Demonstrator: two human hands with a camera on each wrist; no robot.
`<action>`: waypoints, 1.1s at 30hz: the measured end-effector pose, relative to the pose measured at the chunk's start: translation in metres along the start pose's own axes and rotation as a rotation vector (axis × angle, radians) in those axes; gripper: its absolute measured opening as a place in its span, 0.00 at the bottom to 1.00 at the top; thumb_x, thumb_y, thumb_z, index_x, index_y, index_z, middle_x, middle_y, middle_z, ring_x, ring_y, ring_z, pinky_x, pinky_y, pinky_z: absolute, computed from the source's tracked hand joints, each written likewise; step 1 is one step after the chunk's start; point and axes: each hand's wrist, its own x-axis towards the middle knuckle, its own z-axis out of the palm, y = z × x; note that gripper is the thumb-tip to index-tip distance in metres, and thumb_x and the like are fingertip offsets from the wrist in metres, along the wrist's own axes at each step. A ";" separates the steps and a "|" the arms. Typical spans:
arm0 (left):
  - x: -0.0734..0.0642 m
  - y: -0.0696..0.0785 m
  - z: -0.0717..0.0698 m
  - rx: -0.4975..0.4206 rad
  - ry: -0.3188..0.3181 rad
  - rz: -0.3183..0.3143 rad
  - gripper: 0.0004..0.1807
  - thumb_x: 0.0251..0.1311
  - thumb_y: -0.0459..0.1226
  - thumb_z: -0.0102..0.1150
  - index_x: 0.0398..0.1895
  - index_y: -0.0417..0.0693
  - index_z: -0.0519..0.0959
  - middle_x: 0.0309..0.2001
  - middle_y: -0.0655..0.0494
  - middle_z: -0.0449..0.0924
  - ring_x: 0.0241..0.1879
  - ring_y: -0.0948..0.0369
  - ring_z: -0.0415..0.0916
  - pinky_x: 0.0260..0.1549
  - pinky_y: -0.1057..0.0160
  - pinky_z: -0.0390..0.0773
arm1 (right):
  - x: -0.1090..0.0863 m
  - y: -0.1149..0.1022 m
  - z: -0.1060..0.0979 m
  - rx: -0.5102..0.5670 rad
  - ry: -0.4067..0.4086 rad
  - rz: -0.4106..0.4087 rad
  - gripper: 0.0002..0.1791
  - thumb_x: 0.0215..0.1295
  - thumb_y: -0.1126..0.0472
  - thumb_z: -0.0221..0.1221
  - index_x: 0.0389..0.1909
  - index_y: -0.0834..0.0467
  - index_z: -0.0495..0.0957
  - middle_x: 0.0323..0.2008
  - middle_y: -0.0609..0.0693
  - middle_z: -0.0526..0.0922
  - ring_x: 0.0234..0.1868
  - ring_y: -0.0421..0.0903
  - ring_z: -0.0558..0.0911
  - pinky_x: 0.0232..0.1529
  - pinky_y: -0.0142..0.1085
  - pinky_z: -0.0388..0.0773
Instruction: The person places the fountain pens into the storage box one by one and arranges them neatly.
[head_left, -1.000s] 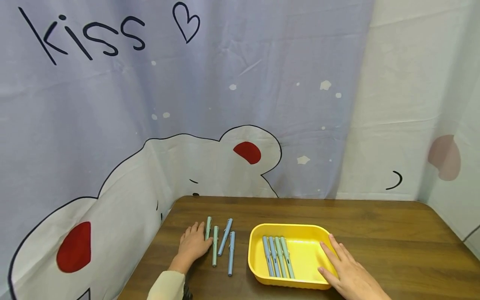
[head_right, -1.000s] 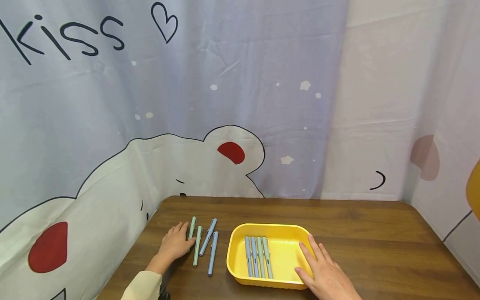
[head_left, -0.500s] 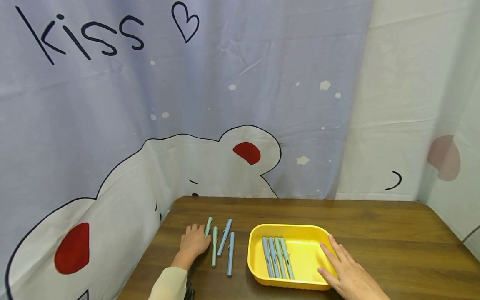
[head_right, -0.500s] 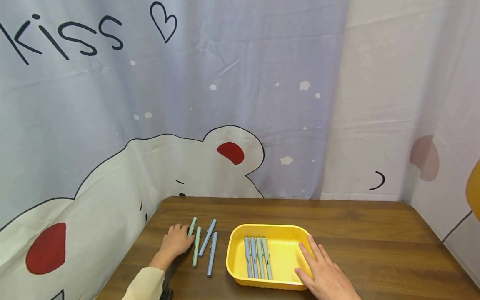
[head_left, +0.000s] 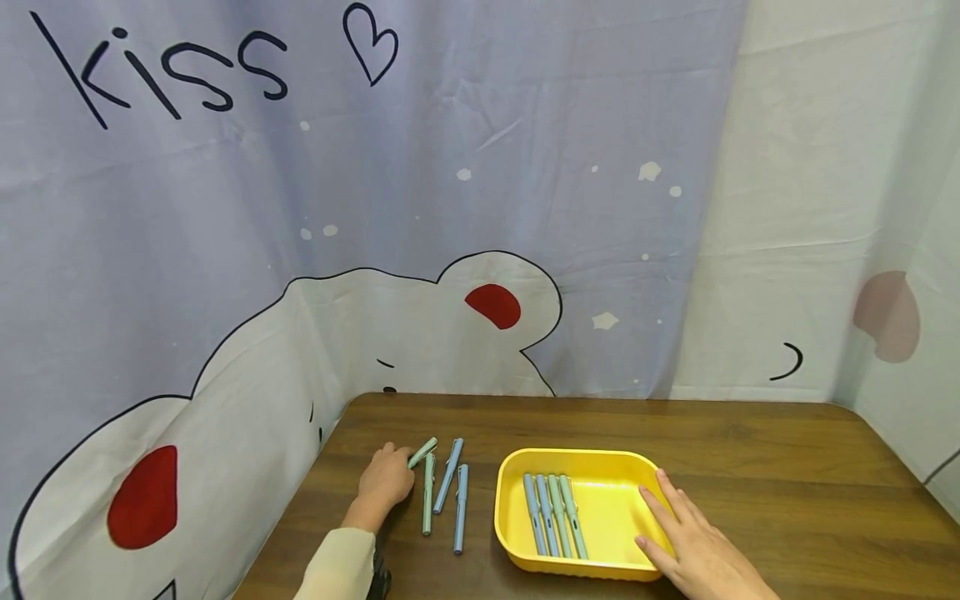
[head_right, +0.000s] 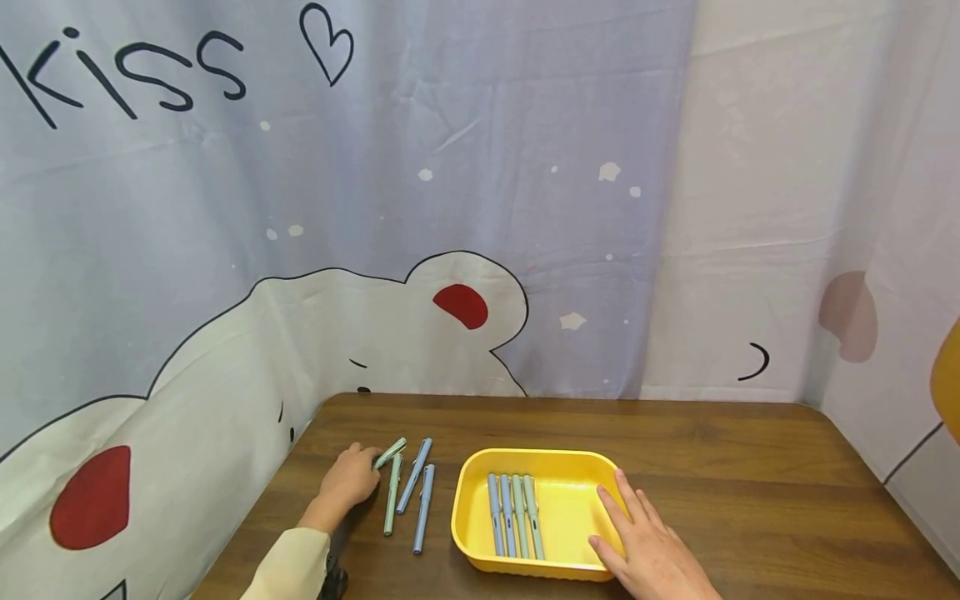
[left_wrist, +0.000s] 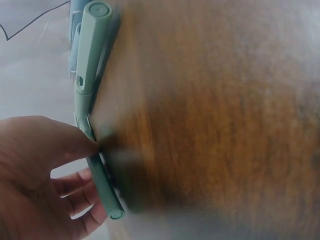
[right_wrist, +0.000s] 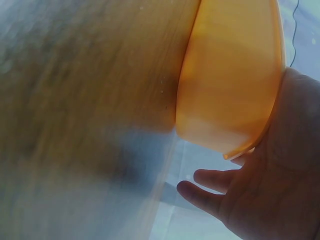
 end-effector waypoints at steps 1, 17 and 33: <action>0.000 0.000 0.000 -0.001 -0.004 -0.002 0.22 0.60 0.31 0.59 0.59 0.43 0.81 0.46 0.44 0.75 0.48 0.45 0.74 0.43 0.44 0.79 | 0.000 0.000 0.000 0.001 -0.002 0.001 0.39 0.73 0.38 0.55 0.75 0.57 0.64 0.78 0.65 0.52 0.70 0.75 0.63 0.51 0.71 0.73; -0.003 -0.012 -0.014 -0.253 -0.017 -0.035 0.21 0.59 0.33 0.62 0.57 0.40 0.80 0.35 0.56 0.79 0.28 0.59 0.72 0.28 0.58 0.73 | 0.000 0.000 0.000 0.004 -0.020 0.003 0.39 0.73 0.37 0.54 0.76 0.57 0.64 0.78 0.65 0.52 0.70 0.74 0.64 0.51 0.71 0.73; -0.031 0.011 -0.035 -1.006 -0.068 -0.050 0.25 0.69 0.25 0.54 0.69 0.32 0.69 0.45 0.44 0.68 0.45 0.48 0.77 0.40 0.51 0.87 | -0.002 -0.001 0.000 -0.023 0.069 -0.034 0.37 0.72 0.41 0.57 0.74 0.56 0.66 0.77 0.63 0.56 0.68 0.72 0.68 0.53 0.67 0.75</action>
